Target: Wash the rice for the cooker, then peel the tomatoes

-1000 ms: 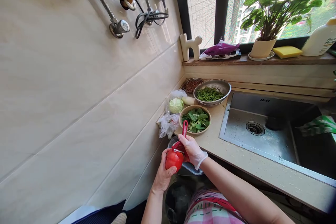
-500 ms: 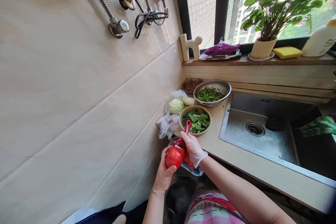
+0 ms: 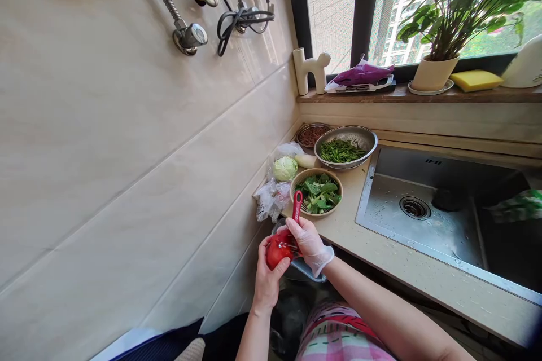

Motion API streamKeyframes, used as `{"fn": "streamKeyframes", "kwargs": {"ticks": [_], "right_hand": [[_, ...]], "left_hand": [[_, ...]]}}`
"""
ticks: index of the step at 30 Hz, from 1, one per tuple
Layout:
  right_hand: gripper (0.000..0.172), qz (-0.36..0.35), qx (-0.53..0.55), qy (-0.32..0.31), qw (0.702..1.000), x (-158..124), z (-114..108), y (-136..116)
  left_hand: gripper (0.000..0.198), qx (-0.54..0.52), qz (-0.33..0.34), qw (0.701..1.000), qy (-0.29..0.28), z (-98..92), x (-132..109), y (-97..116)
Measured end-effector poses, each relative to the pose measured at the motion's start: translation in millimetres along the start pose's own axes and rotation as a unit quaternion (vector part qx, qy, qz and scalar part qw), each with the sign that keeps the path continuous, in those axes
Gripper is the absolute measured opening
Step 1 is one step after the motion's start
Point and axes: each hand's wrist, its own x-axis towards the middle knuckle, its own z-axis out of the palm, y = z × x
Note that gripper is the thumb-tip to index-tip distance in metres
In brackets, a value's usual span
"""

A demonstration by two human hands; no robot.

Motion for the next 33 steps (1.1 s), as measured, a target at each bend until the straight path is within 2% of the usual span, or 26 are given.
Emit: {"fn": "streamKeyframes", "kwargs": {"ticks": [4, 10, 16, 23, 28, 31, 33], "right_hand": [[0.048, -0.004, 0.003, -0.013, 1.000, -1.0, 0.8, -5.4], [0.049, 0.018, 0.035, 0.043, 0.998, 3.9, -1.4, -2.6], [0.050, 0.026, 0.054, 0.069, 0.996, 13.1, -3.0, 2.1], [0.049, 0.080, 0.101, 0.045, 0.991, 10.5, 1.7, 0.8], [0.049, 0.022, 0.065, 0.060, 0.996, 7.6, -0.1, -0.6], [0.050, 0.007, 0.022, 0.053, 0.998, 5.6, -0.5, -0.2], [0.050, 0.000, -0.002, 0.036, 0.999, 3.7, 0.0, 0.1]], "left_hand": [[0.058, 0.011, 0.013, 1.000, -0.021, -1.5, 0.4, 2.3], [0.059, 0.001, 0.008, 0.999, -0.037, -4.3, -0.6, -0.2], [0.064, -0.024, -0.001, 0.999, -0.049, -6.1, -0.9, 0.0], [0.068, -0.056, -0.005, 0.996, -0.063, -8.7, 1.7, 0.8], [0.071, -0.093, -0.071, 0.989, -0.086, -8.4, 0.8, 6.4], [0.063, -0.073, -0.119, 0.986, -0.088, -6.4, -1.4, 11.1], [0.057, -0.051, -0.124, 0.988, -0.075, -4.2, -2.0, 12.9]]}}
